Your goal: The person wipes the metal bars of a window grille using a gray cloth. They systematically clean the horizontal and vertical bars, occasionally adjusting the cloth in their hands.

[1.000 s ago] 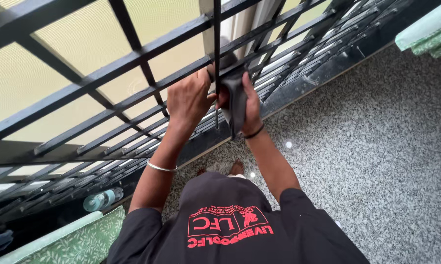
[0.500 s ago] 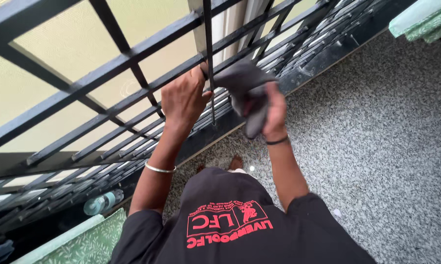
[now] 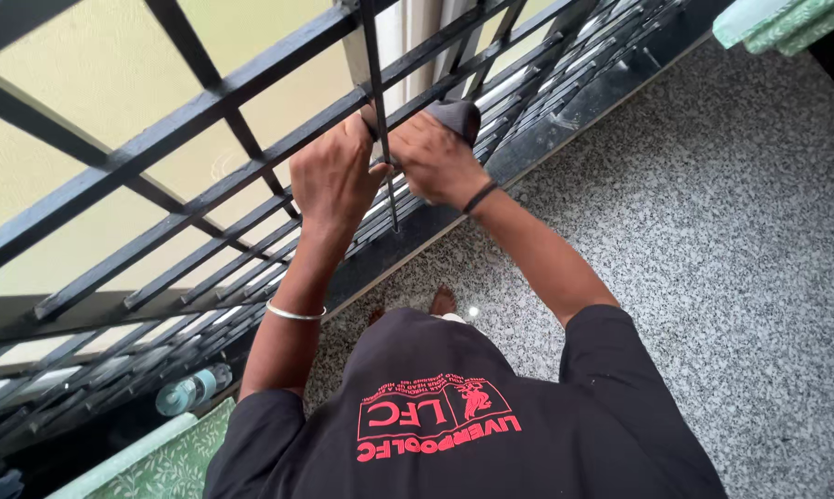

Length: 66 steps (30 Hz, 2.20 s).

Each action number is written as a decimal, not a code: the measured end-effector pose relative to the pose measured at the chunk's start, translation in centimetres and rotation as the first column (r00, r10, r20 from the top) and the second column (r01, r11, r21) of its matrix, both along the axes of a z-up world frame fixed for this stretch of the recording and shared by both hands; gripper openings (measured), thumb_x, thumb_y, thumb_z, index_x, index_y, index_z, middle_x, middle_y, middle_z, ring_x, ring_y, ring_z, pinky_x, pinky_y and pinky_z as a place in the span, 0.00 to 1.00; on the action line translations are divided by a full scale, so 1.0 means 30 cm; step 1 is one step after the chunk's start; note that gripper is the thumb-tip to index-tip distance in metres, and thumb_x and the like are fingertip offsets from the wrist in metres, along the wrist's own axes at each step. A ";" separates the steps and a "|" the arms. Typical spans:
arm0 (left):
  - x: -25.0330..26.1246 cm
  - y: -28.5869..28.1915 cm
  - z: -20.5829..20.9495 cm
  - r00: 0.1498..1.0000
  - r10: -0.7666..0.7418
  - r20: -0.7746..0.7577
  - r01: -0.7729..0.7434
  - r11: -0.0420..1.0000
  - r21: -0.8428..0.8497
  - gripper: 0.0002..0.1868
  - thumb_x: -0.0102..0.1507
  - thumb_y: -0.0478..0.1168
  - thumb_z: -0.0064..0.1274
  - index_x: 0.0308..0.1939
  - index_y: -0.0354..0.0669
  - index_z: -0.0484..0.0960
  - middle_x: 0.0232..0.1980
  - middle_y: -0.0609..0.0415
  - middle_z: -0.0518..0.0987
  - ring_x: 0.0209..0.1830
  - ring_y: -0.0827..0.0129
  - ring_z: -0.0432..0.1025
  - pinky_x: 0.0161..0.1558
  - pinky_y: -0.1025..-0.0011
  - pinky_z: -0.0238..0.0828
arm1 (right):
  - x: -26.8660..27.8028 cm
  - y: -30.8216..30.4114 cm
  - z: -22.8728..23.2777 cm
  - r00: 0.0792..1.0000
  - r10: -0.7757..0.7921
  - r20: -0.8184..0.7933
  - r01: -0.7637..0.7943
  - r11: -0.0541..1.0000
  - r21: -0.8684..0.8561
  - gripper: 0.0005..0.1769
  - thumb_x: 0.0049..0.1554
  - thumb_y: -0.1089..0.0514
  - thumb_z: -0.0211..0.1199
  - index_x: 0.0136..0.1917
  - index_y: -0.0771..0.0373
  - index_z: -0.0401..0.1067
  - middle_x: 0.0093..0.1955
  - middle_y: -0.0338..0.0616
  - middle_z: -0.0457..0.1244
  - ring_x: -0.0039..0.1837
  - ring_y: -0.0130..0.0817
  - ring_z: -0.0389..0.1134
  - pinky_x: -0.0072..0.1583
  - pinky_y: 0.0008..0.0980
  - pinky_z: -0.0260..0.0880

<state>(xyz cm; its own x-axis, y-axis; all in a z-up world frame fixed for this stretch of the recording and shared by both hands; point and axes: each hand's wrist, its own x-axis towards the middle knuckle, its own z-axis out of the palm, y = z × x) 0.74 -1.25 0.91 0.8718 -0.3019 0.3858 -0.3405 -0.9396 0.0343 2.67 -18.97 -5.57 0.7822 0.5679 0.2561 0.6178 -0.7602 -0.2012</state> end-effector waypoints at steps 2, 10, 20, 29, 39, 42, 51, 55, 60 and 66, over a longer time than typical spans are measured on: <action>-0.007 0.001 0.006 1.000 -0.017 0.027 0.017 1.000 -0.014 0.32 0.42 0.57 0.78 0.32 0.45 0.73 0.25 0.57 0.75 0.21 0.69 0.71 0.21 0.67 0.63 | -0.002 0.017 -0.016 0.999 -0.047 0.025 0.047 0.999 0.028 0.12 0.52 0.68 0.60 0.51 0.66 0.69 0.53 0.51 0.63 0.63 0.50 0.64 0.70 0.46 0.63; -0.027 0.001 0.041 0.999 0.002 -0.037 -0.005 0.997 -0.080 0.30 0.43 0.55 0.78 0.33 0.45 0.75 0.28 0.55 0.78 0.25 0.64 0.75 0.24 0.65 0.66 | -0.191 0.092 -0.288 0.896 -0.384 0.222 0.198 0.794 0.575 0.28 0.63 0.72 0.51 0.76 0.73 0.60 0.76 0.66 0.57 0.79 0.61 0.56 0.79 0.52 0.59; -0.034 0.019 0.047 1.000 -0.025 0.004 0.026 0.995 -0.093 0.31 0.41 0.55 0.77 0.34 0.45 0.74 0.30 0.54 0.79 0.27 0.63 0.76 0.25 0.65 0.68 | -0.106 0.138 -0.426 0.772 0.579 -0.262 0.610 -0.562 0.558 0.15 0.67 0.51 0.58 0.57 0.64 0.71 0.51 0.46 0.68 0.53 0.38 0.71 0.58 0.37 0.73; -0.018 0.015 0.033 0.998 -0.008 -0.060 0.007 1.000 -0.005 0.31 0.44 0.59 0.77 0.31 0.45 0.74 0.23 0.57 0.76 0.20 0.69 0.72 0.20 0.67 0.65 | -0.224 -0.057 -0.356 0.786 0.337 -0.517 0.618 -0.416 0.667 0.16 0.60 0.63 0.59 0.62 0.61 0.70 0.54 0.45 0.68 0.54 0.38 0.71 0.60 0.40 0.75; -0.010 0.023 0.028 0.998 -0.060 -0.002 0.059 0.998 -0.006 0.30 0.43 0.58 0.77 0.30 0.45 0.74 0.21 0.58 0.74 0.17 0.71 0.67 0.16 0.69 0.60 | -0.003 -0.253 -0.207 0.881 -0.447 0.154 0.428 0.892 0.142 0.33 0.61 0.71 0.50 0.78 0.61 0.59 0.79 0.41 0.57 0.47 0.41 0.73 0.46 0.33 0.77; -0.002 0.021 0.009 0.999 -0.045 0.005 0.045 0.999 0.007 0.30 0.44 0.58 0.77 0.30 0.45 0.73 0.22 0.58 0.73 0.16 0.72 0.67 0.15 0.70 0.59 | -0.006 -0.230 -0.197 0.880 -0.414 0.233 0.357 0.900 0.249 0.38 0.58 0.72 0.49 0.81 0.60 0.56 0.81 0.36 0.54 0.56 0.43 0.73 0.50 0.32 0.78; -0.015 0.021 0.013 0.997 -0.053 0.055 0.054 0.998 -0.017 0.32 0.41 0.57 0.78 0.30 0.45 0.73 0.23 0.58 0.73 0.19 0.70 0.69 0.19 0.69 0.61 | -0.017 -0.195 -0.235 0.850 -0.437 0.294 0.319 0.871 0.372 0.41 0.58 0.73 0.50 0.82 0.50 0.52 0.79 0.35 0.57 0.52 0.37 0.75 0.46 0.28 0.78; -0.015 0.014 0.005 0.998 -0.028 0.065 0.029 0.999 -0.017 0.31 0.42 0.56 0.78 0.31 0.46 0.73 0.22 0.59 0.72 0.18 0.72 0.67 0.18 0.69 0.59 | -0.028 -0.240 -0.300 0.866 -0.417 0.276 0.372 0.906 0.205 0.39 0.60 0.73 0.50 0.81 0.53 0.52 0.79 0.42 0.60 0.37 0.32 0.72 0.40 0.27 0.76; -0.015 0.004 -0.004 0.997 -0.032 0.073 0.032 0.999 -0.001 0.30 0.45 0.56 0.78 0.30 0.46 0.72 0.20 0.61 0.70 0.15 0.75 0.63 0.16 0.71 0.56 | -0.022 -0.226 -0.307 0.837 -0.427 0.342 0.283 0.873 0.397 0.35 0.65 0.68 0.52 0.83 0.54 0.52 0.77 0.42 0.58 0.48 0.37 0.75 0.45 0.26 0.78; -0.019 -0.002 0.004 0.996 -0.012 0.084 0.010 1.000 0.024 0.29 0.45 0.57 0.77 0.28 0.47 0.71 0.19 0.62 0.69 0.15 0.75 0.62 0.17 0.71 0.54 | -0.038 -0.390 -0.356 0.810 -0.560 0.173 0.520 0.823 0.226 0.26 0.67 0.61 0.54 0.77 0.55 0.61 0.58 0.40 0.64 0.38 0.35 0.72 0.42 0.32 0.77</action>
